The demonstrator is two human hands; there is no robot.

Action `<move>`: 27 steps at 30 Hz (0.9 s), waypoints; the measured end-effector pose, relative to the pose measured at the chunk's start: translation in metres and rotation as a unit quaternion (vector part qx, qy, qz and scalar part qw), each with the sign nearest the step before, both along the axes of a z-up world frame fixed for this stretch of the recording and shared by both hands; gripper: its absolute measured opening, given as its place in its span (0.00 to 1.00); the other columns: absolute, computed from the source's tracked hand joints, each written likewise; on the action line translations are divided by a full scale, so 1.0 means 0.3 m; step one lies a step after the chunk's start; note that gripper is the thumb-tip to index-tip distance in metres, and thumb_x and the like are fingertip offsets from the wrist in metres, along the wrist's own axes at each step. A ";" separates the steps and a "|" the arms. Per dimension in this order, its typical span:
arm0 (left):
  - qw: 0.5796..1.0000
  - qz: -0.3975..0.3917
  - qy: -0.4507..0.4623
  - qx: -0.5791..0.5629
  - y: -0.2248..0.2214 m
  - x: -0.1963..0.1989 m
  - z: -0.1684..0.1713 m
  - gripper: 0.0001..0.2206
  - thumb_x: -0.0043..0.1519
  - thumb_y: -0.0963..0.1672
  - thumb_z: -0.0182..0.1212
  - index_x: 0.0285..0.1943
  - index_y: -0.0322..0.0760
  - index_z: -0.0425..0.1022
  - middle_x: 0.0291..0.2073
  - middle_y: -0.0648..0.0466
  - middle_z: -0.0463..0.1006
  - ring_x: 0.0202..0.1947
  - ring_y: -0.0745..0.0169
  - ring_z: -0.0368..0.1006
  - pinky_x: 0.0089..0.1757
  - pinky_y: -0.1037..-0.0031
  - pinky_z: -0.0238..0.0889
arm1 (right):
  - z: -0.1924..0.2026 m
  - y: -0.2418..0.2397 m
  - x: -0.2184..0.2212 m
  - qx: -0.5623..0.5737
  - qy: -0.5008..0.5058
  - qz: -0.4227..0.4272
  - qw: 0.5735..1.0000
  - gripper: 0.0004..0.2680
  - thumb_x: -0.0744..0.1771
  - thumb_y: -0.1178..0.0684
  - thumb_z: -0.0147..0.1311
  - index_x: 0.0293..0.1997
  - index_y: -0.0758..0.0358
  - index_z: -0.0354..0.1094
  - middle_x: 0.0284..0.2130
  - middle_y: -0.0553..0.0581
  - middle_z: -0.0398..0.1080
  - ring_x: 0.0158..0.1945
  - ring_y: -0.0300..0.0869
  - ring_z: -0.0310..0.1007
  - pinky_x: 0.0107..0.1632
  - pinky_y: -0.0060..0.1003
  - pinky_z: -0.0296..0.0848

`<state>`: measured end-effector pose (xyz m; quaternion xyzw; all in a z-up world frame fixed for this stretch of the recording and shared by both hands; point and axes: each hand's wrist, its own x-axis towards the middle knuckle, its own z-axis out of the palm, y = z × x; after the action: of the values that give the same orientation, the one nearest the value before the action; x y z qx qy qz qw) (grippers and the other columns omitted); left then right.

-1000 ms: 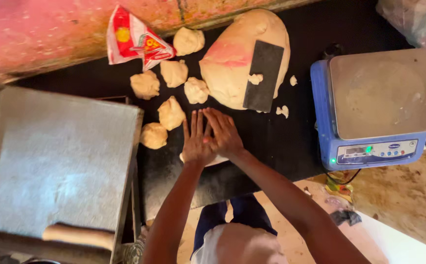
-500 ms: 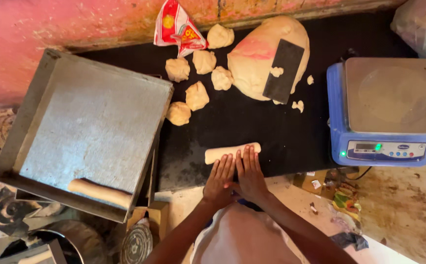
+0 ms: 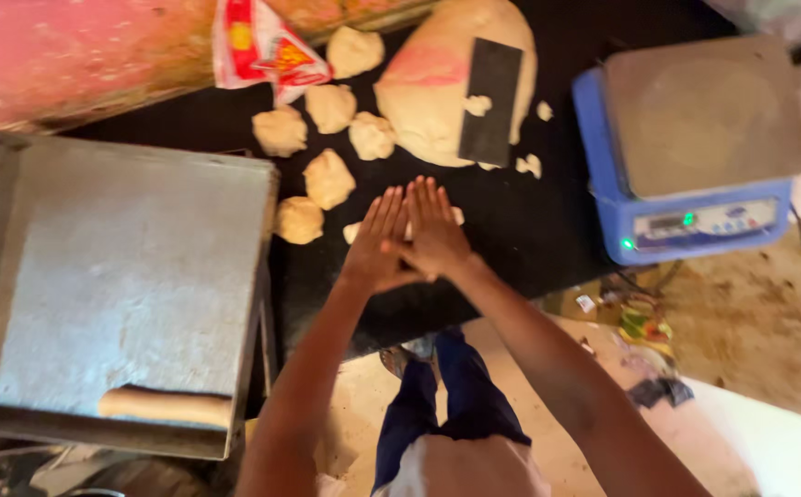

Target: The person portions dough using a bench scraper and a scale, then rolls and shapes the pieces into long logs before placing them into a large rectangular metal tray.

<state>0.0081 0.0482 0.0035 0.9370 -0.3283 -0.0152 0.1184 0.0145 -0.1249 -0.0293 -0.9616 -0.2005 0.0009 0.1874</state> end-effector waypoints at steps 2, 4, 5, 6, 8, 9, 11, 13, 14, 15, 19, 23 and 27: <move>0.999 -0.030 -0.002 -0.013 0.015 -0.132 0.035 0.63 0.45 0.70 0.57 0.78 0.20 0.44 0.77 0.35 0.45 0.79 0.40 0.37 0.72 0.52 0.29 | 0.047 -0.028 -0.160 -0.030 -0.029 0.021 0.999 0.46 0.64 0.18 0.41 0.73 0.83 0.42 0.72 0.83 0.40 0.78 0.69 0.34 0.75 0.59 0.35; 0.997 -0.043 0.032 0.056 0.000 -0.276 0.060 0.63 0.44 0.69 0.60 0.76 0.20 0.44 0.76 0.36 0.45 0.77 0.39 0.37 0.69 0.49 0.29 | 0.083 -0.028 -0.312 -0.056 -0.006 0.017 0.998 0.47 0.62 0.17 0.41 0.72 0.83 0.43 0.72 0.82 0.41 0.77 0.68 0.33 0.75 0.59 0.34; 0.992 -0.047 0.048 0.106 -0.017 -0.342 0.061 0.63 0.43 0.68 0.62 0.76 0.21 0.44 0.76 0.37 0.45 0.77 0.40 0.37 0.68 0.49 0.29 | 0.091 -0.016 -0.384 -0.044 0.017 0.005 0.999 0.48 0.61 0.17 0.42 0.71 0.83 0.44 0.71 0.83 0.40 0.77 0.68 0.33 0.74 0.58 0.33; 0.995 -0.028 0.060 0.069 -0.032 -0.377 0.053 0.63 0.43 0.68 0.62 0.77 0.22 0.44 0.76 0.36 0.45 0.77 0.40 0.37 0.69 0.50 0.29 | 0.091 -0.011 -0.421 -0.031 0.039 -0.006 0.999 0.48 0.60 0.16 0.42 0.70 0.83 0.44 0.71 0.83 0.40 0.76 0.68 0.33 0.73 0.58 0.33; 0.996 0.013 0.087 -0.001 -0.052 -0.411 0.029 0.62 0.42 0.67 0.63 0.77 0.23 0.44 0.77 0.36 0.46 0.78 0.40 0.38 0.70 0.51 0.29 | 0.083 -0.011 -0.443 -0.033 0.017 -0.016 0.999 0.47 0.62 0.17 0.40 0.72 0.82 0.45 0.72 0.82 0.41 0.78 0.67 0.33 0.75 0.57 0.33; 0.997 0.021 0.078 -0.011 -0.060 -0.373 0.016 0.61 0.44 0.66 0.63 0.77 0.23 0.44 0.76 0.36 0.46 0.77 0.39 0.38 0.70 0.51 0.29 | 0.082 -0.006 -0.414 -0.034 -0.004 -0.015 0.999 0.46 0.63 0.17 0.39 0.72 0.82 0.45 0.73 0.82 0.41 0.79 0.66 0.34 0.76 0.57 0.33; 0.997 0.042 0.067 -0.028 -0.071 -0.283 -0.006 0.57 0.48 0.64 0.64 0.76 0.23 0.44 0.75 0.35 0.46 0.76 0.38 0.38 0.69 0.51 0.30 | 0.078 -0.011 -0.309 -0.029 -0.017 -0.017 0.999 0.46 0.63 0.17 0.38 0.73 0.80 0.45 0.74 0.80 0.41 0.79 0.65 0.34 0.76 0.56 0.34; 0.998 0.055 0.023 -0.002 -0.068 -0.147 -0.028 0.54 0.51 0.62 0.63 0.78 0.26 0.45 0.77 0.36 0.45 0.77 0.38 0.38 0.70 0.52 0.30 | 0.063 -0.012 -0.164 -0.034 -0.028 -0.016 0.999 0.45 0.64 0.17 0.36 0.74 0.79 0.45 0.74 0.79 0.41 0.79 0.64 0.34 0.77 0.55 0.34; 0.998 0.064 0.001 0.011 -0.065 -0.066 -0.034 0.52 0.53 0.61 0.63 0.79 0.27 0.46 0.78 0.36 0.45 0.78 0.38 0.39 0.70 0.53 0.30 | 0.057 -0.013 -0.085 -0.042 -0.035 -0.015 0.998 0.45 0.64 0.17 0.36 0.74 0.79 0.45 0.74 0.78 0.41 0.79 0.64 0.34 0.77 0.55 0.34; 0.996 0.079 -0.021 0.026 -0.058 -0.009 -0.035 0.50 0.55 0.60 0.63 0.79 0.29 0.46 0.79 0.36 0.45 0.78 0.38 0.39 0.71 0.53 0.30 | 0.054 -0.017 -0.008 -0.032 -0.007 -0.014 0.999 0.45 0.64 0.17 0.35 0.74 0.79 0.45 0.74 0.77 0.41 0.79 0.64 0.34 0.77 0.55 0.33; 0.995 0.069 -0.015 0.074 -0.045 0.039 -0.026 0.48 0.56 0.58 0.62 0.78 0.28 0.46 0.77 0.38 0.45 0.78 0.40 0.39 0.70 0.51 0.31 | 0.054 -0.006 0.042 -0.007 -0.012 0.022 1.000 0.45 0.64 0.17 0.36 0.74 0.81 0.43 0.73 0.80 0.41 0.77 0.65 0.34 0.74 0.57 0.33; 0.986 0.000 0.070 0.148 -0.011 -0.273 -0.001 0.48 0.53 0.55 0.61 0.77 0.22 0.48 0.75 0.34 0.48 0.76 0.38 0.39 0.69 0.53 0.33 | 0.110 -0.077 -0.306 -0.048 -0.025 0.072 0.996 0.45 0.64 0.17 0.33 0.73 0.81 0.43 0.73 0.81 0.41 0.79 0.66 0.33 0.76 0.56 0.33; 0.994 0.029 -0.103 -0.034 -0.009 -0.400 -0.046 0.27 0.64 0.47 0.58 0.72 0.31 0.65 0.75 0.45 0.62 0.77 0.47 0.53 0.71 0.55 0.45 | 0.148 -0.097 -0.427 0.027 -0.052 0.061 0.996 0.46 0.62 0.17 0.33 0.73 0.81 0.43 0.72 0.75 0.47 0.77 0.61 0.43 0.74 0.62 0.37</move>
<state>-0.1120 0.0454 -0.0104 0.9383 -0.3115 0.0956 0.1159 -0.1136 -0.1539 0.0150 -0.9411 -0.2679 -0.0429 0.2018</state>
